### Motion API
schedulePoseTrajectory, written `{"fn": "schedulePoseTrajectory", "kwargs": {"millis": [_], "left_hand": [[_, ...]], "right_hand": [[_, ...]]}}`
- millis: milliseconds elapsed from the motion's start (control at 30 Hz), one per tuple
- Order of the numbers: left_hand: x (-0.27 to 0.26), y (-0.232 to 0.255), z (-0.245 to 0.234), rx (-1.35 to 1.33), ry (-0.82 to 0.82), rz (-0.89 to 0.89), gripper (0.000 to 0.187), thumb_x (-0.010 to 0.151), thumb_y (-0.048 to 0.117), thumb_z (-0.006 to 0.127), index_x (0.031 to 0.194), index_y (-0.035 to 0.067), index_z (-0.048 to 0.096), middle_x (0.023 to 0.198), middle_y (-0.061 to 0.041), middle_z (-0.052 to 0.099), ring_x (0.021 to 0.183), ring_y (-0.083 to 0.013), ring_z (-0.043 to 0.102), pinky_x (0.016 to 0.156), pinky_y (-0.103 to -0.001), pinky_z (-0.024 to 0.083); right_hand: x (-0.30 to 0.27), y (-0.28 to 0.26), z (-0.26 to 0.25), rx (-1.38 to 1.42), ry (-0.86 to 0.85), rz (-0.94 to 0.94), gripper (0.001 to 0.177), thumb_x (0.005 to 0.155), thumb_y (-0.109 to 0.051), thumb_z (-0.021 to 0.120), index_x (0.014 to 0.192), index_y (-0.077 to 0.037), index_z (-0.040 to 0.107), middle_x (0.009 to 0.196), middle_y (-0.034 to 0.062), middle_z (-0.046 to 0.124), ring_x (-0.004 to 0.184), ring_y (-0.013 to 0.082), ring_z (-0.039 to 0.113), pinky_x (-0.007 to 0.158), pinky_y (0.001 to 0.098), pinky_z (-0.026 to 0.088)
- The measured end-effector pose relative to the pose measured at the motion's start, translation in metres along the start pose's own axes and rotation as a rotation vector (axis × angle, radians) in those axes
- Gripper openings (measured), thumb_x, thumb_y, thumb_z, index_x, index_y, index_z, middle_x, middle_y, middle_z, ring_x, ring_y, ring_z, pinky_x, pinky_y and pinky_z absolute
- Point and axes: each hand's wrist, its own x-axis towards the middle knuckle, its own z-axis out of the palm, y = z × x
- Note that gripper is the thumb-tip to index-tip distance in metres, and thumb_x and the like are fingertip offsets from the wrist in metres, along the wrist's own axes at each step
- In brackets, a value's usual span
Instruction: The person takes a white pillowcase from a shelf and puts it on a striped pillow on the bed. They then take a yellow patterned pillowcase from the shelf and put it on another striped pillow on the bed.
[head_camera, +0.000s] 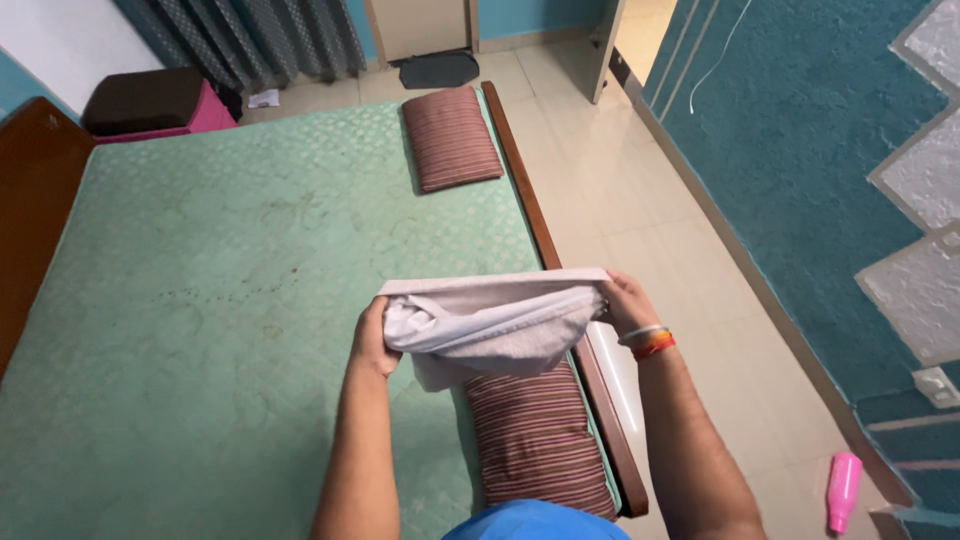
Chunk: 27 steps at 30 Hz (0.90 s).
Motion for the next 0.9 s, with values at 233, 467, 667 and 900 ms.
{"fn": "schedulePoseTrajectory", "kwargs": {"millis": [233,467,667,900], "left_hand": [[0.009,-0.023,-0.009,-0.037,-0.022,-0.051,0.044,0.097,0.032,0.047,0.12,0.002,0.067,0.12,-0.012,0.073,0.112,-0.0276,0.068,0.1,-0.043,0.053],[-0.02,-0.003,0.018,-0.351,-0.138,0.087,0.047,0.092,0.026,0.049,0.126,-0.003,0.062,0.123,-0.017,0.07,0.118,-0.0335,0.066,0.107,-0.048,0.05],[-0.047,0.014,0.055,0.258,-0.272,0.339,0.072,0.078,0.012,0.071,0.145,0.002,0.048,0.138,-0.014,0.061,0.13,-0.0286,0.058,0.11,-0.043,0.045],[-0.023,-0.01,0.044,1.37,0.184,0.591,0.058,0.073,0.021,0.085,0.125,0.01,0.062,0.113,-0.02,0.075,0.109,-0.0385,0.07,0.09,-0.044,0.056]], "right_hand": [[-0.006,-0.028,0.021,0.371,0.033,0.032,0.025,0.095,-0.005,0.045,0.115,-0.008,0.06,0.104,0.0101,0.072,0.091,0.0206,0.071,0.08,0.0356,0.06],[-0.003,-0.017,0.007,0.279,-0.157,0.013,0.026,0.097,-0.011,0.062,0.122,-0.003,0.062,0.1,0.0088,0.069,0.087,0.0177,0.067,0.076,0.0319,0.058],[-0.029,-0.047,0.03,-0.143,-0.125,-0.144,0.065,0.075,0.001,0.075,0.137,-0.005,0.059,0.112,0.0037,0.071,0.098,0.0133,0.069,0.085,0.0279,0.059],[0.021,0.012,0.002,-0.453,0.154,-0.375,0.035,0.083,0.0,0.061,0.116,0.003,0.072,0.099,0.0012,0.075,0.09,0.0086,0.069,0.081,0.0227,0.055]]}}
